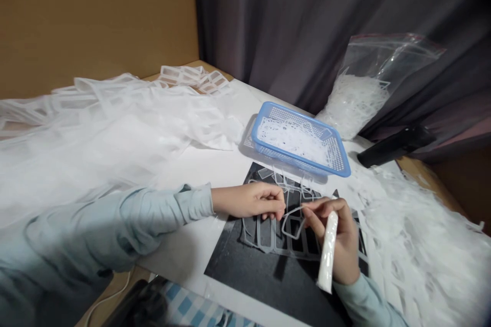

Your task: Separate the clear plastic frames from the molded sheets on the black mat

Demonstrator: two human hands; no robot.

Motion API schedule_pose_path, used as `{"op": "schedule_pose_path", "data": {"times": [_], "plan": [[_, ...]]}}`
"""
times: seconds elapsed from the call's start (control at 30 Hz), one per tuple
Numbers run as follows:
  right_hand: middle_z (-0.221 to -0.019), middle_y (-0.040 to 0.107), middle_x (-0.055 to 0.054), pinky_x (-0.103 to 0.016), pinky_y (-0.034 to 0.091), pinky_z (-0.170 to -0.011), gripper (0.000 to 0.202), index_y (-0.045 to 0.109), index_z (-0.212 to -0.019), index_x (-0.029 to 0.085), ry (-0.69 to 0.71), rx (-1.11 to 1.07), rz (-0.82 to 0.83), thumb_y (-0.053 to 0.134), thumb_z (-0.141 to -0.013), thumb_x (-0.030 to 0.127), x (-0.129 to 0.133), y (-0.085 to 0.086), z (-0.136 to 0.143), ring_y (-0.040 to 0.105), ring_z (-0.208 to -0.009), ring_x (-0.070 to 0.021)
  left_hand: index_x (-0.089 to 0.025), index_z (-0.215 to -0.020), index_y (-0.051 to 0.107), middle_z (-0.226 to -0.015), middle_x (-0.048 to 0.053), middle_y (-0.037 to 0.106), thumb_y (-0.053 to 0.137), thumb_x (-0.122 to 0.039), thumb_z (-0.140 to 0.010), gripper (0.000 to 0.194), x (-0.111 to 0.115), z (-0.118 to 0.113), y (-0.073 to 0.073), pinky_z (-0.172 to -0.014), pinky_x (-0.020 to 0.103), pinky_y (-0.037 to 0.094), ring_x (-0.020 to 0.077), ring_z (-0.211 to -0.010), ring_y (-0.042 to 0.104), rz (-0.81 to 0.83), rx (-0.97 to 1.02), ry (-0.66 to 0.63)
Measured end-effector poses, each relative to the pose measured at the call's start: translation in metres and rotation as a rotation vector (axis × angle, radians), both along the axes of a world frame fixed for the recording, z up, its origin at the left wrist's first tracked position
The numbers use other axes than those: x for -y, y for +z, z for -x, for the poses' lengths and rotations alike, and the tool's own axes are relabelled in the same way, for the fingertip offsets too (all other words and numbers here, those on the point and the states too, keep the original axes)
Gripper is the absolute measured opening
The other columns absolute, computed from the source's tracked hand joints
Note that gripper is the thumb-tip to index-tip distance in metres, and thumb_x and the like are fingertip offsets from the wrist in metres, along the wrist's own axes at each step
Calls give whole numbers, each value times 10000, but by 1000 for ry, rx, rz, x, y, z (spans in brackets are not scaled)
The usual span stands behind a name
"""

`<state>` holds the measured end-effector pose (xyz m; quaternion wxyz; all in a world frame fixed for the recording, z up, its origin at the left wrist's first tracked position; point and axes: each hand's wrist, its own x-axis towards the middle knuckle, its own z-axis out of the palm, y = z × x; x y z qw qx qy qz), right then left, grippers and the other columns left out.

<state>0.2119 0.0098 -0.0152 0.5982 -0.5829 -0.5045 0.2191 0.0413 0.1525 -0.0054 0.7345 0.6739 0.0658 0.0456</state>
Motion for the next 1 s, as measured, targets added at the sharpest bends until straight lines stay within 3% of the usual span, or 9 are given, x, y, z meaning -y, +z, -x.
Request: {"op": "schedule_pose_path", "data": {"times": [0.23, 0.43, 0.53, 0.6, 0.7, 0.8, 1.0], "plan": [[-844, 688, -7, -250, 493, -563, 299, 443, -772, 212, -126, -28, -53, 738, -819, 207, -2, -1, -6, 606, -587, -107, -169, -816, 511, -820, -6, 583, 558, -500, -938, 356, 1, 4, 2, -719, 249, 474, 92, -715, 593, 39, -4, -119], [-842, 666, 10, -265, 482, -600, 312, 449, -767, 212, -262, -14, -128, 759, -802, 223, -6, 0, -21, 579, -592, -103, -167, -799, 502, -774, 0, 610, 569, -538, -921, 396, 9, 5, -5, -690, 258, 493, 96, -661, 606, 54, -21, -198], [-858, 676, -8, -271, 479, -606, 300, 449, -783, 220, -200, 8, -71, 747, -818, 228, -4, -1, -22, 604, -650, -128, -177, -873, 507, -689, -34, 561, 570, -495, -934, 330, 8, 4, -7, -583, 232, 489, 86, -568, 559, 66, -13, -129], [-885, 683, -23, -285, 482, -636, 290, 452, -792, 223, -158, 28, -31, 740, -827, 225, -2, -2, -20, 623, -704, -146, -188, -1011, 537, -838, -18, 603, 631, -390, -916, 242, 5, 3, -6, -549, 191, 466, 53, -568, 524, 48, 6, -50], [-888, 689, -28, -302, 478, -672, 288, 448, -799, 226, -115, 35, -11, 734, -835, 218, 1, -4, -15, 636, -749, -161, -235, -1203, 530, -1223, 37, 573, 671, -258, -884, 349, 3, 3, -4, -522, 152, 433, 0, -571, 471, -37, 41, 90], [-874, 695, -28, -298, 477, -657, 285, 449, -796, 225, -86, 23, -22, 730, -837, 210, 1, -3, -11, 641, -744, -164, -215, -1209, 516, -1275, 67, 555, 672, -279, -876, 373, 4, 2, -3, -491, 161, 459, -1, -545, 436, -48, 33, 182], [-853, 705, -22, -296, 490, -656, 294, 451, -781, 224, -58, 5, -34, 742, -825, 210, 0, 0, -3, 646, -727, -160, -179, -1205, 479, -1194, 111, 616, 650, -401, -897, 416, 6, 1, -4, -455, 181, 492, -7, -450, 494, 131, 5, 103]]}}
